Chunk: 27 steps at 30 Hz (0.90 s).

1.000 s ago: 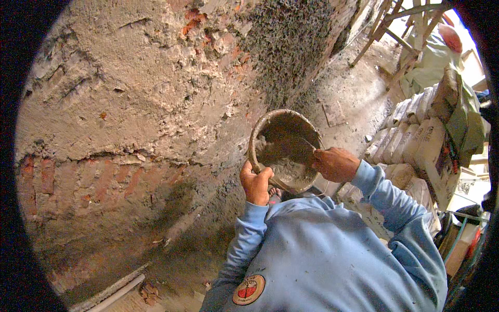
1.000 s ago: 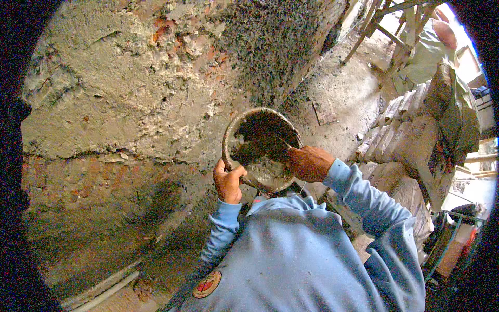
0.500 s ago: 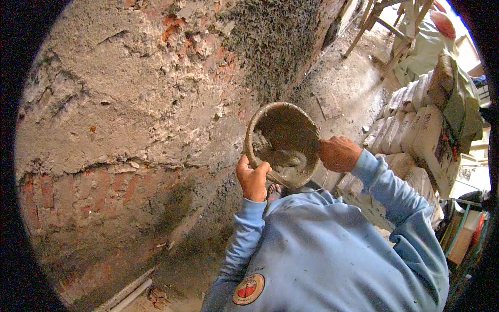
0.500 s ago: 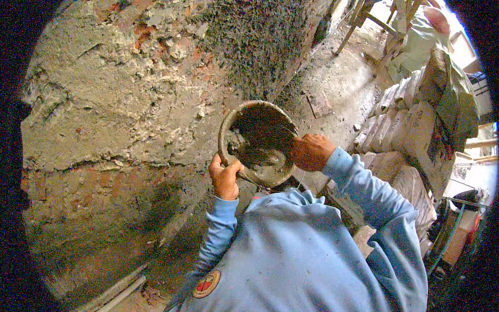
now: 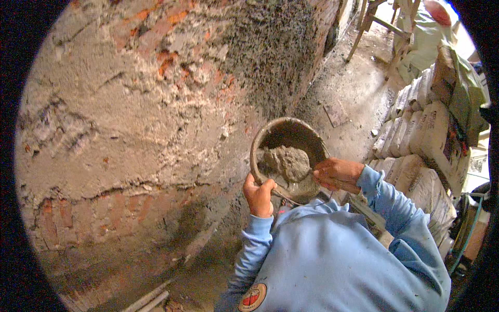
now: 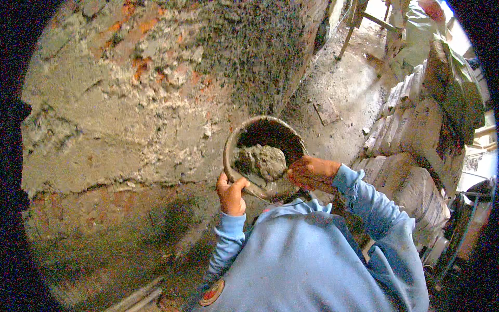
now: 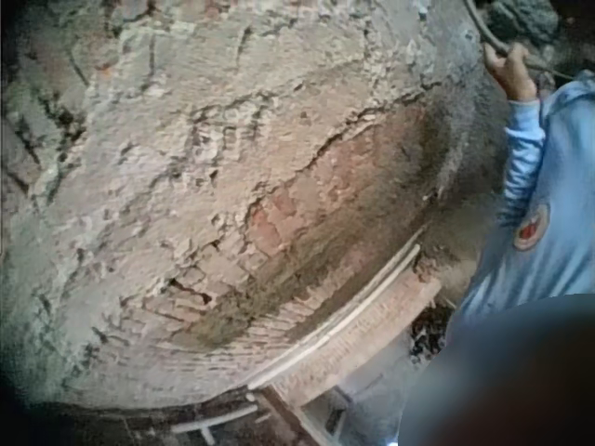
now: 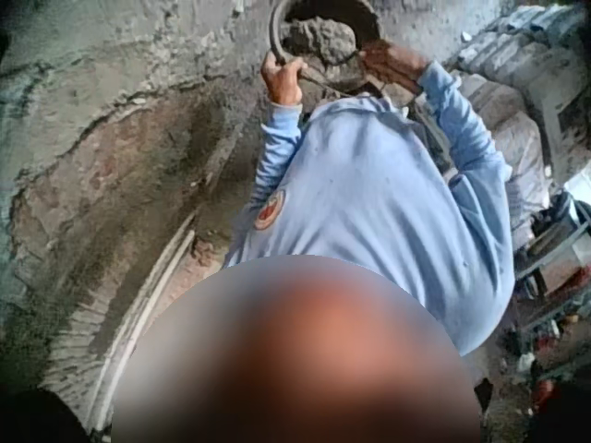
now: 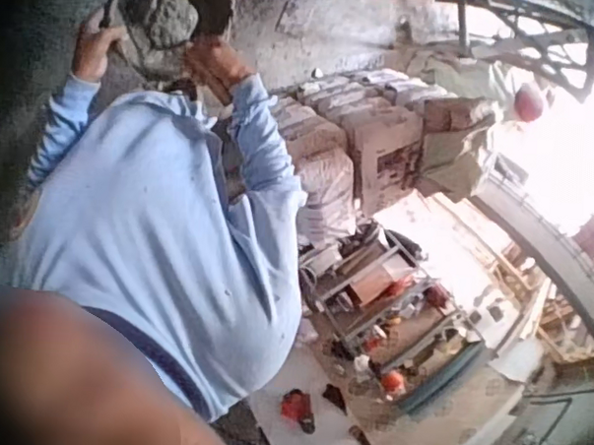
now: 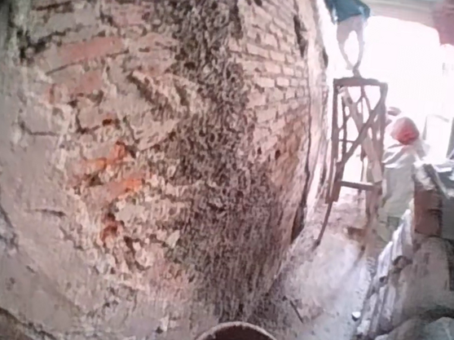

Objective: The person scoops wet cement from a bucket using a trowel and applies it to a brick wall. They repeatedly transfer cement from the bucket to the wall, smoothing the surface as they work.

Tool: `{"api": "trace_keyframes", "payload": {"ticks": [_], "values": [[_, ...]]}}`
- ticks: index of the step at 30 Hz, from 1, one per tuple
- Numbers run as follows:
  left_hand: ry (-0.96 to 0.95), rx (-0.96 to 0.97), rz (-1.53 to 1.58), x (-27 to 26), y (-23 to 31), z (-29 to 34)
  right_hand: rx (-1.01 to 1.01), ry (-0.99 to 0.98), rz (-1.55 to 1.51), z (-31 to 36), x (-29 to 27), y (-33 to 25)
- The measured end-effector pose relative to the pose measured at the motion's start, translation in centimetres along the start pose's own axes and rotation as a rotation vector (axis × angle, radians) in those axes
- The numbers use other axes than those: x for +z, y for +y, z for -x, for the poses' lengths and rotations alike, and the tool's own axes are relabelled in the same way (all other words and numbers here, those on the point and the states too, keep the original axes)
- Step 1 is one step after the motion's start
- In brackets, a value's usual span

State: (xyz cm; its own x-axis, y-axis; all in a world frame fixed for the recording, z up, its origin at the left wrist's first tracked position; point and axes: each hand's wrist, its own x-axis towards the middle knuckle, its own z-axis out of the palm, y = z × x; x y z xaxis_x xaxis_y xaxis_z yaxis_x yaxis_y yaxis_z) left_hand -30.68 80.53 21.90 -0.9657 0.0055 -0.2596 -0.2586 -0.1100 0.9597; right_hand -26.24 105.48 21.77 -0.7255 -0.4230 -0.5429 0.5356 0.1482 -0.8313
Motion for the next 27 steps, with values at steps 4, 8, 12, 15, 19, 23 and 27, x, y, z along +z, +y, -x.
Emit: {"api": "trace_keyframes", "payload": {"ticks": [4, 8, 12, 15, 19, 23, 27], "values": [[0.004, 0.005, -0.124, 1.1, 0.2, -0.7, 0.011, 0.010, -0.073, 0.7, -0.6, -0.5], [0.006, -0.102, 0.060, 2.3, -0.2, -1.4, -0.018, -0.045, -0.388, 1.4, -1.9, 0.1], [0.033, -0.117, 0.010, 3.2, -1.1, -2.4, -0.101, 0.012, -0.468, 2.0, -3.5, 1.0], [0.031, -0.096, -0.024, 3.6, -1.9, -3.3, -0.146, 0.103, -0.692, 2.5, -5.1, 1.3], [0.063, -0.154, -0.067, 3.7, -2.6, -4.1, -0.385, 0.234, -1.004, 3.6, -8.2, 0.1], [0.083, -0.107, -0.253, 2.6, -3.1, -4.1, -0.653, 0.457, -1.035, 6.0, -13.4, -3.7], [0.195, -0.162, -0.023, 2.2, -3.0, -3.5, -1.017, 0.884, -0.802, 7.2, -19.7, -8.6]]}}
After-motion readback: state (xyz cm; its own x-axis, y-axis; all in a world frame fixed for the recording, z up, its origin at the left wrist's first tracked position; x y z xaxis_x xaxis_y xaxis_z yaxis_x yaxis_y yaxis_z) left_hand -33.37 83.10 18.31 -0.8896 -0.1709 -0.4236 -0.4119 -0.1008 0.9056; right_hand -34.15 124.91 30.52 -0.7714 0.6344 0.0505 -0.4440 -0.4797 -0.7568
